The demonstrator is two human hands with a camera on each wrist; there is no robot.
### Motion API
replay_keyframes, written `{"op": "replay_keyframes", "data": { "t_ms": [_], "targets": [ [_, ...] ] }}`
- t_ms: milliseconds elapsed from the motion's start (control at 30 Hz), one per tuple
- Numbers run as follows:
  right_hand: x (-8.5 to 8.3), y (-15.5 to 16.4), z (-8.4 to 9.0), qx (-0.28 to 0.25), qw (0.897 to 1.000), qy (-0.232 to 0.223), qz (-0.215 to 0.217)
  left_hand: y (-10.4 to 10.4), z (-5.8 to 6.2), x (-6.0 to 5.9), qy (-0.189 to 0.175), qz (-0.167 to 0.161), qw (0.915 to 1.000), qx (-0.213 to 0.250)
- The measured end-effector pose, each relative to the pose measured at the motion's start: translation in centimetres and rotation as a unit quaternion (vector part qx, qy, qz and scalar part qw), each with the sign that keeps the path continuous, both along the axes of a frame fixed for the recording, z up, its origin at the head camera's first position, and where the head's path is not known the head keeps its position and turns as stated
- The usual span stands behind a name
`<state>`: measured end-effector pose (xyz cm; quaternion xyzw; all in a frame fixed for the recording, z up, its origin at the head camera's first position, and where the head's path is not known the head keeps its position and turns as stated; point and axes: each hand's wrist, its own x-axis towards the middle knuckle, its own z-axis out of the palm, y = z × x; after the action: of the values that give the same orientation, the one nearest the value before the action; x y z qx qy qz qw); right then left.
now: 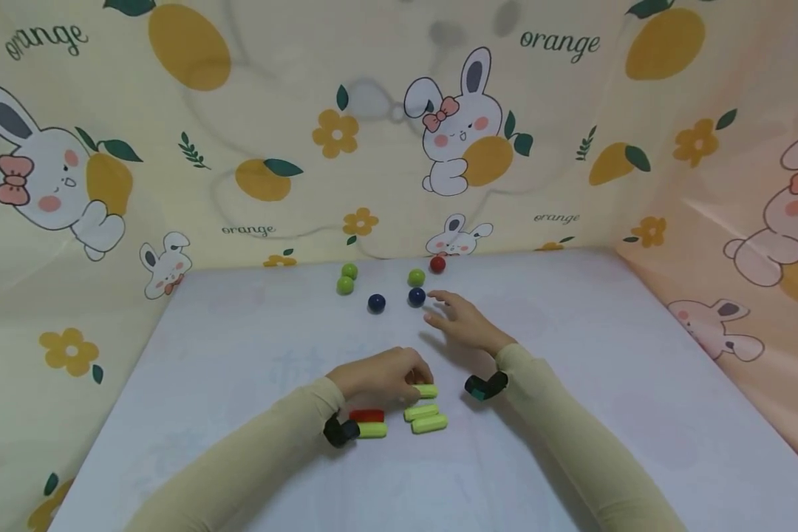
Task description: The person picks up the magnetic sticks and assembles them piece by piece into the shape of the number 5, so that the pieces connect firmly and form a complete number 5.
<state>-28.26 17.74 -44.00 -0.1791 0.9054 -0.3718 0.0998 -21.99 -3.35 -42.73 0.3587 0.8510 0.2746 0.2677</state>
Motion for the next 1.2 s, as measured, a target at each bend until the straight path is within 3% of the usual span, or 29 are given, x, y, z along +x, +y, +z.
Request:
{"op": "replay_keyframes", "data": {
  "t_ms": [200, 367, 633, 800, 933, 1067, 1200],
  "targets": [
    [-0.9, 0.1, -0.2, -0.015, 1.0, 0.004, 0.011, -1.9, 0.2, -1.7, -0.025, 0.024, 0.9971, 0.068],
    [-1.8, -0.5, -0.1, -0.031, 0.999, -0.006, 0.031, -4.4, 0.2, -2.9, -0.045, 0.08, 0.9909, 0.099],
    [-3.0, -1.9, -1.0, 0.012, 0.999, 0.0, 0.039, -7.5, -1.8, -4.2, -0.071, 0.174, 0.9739, 0.127],
    [-2.5, -2.1, -1.7, 0.009, 1.0, -0.005, 0.02, -8.1, -2.8, -4.1, -0.094, 0.221, 0.961, 0.137],
    [-1.6, -1.7, -1.9, -0.02, 0.999, -0.04, 0.017, -8.0, -3.1, -4.0, -0.119, 0.242, 0.9502, 0.156],
    [-0.9, -1.1, -1.7, -0.057, 0.996, -0.061, 0.031, -7.6, -3.1, -4.2, -0.138, 0.253, 0.943, 0.167],
    [-0.8, -0.8, -1.6, -0.111, 0.987, -0.101, 0.061, -7.6, -3.1, -4.3, -0.138, 0.255, 0.9422, 0.168]
  ]
}}
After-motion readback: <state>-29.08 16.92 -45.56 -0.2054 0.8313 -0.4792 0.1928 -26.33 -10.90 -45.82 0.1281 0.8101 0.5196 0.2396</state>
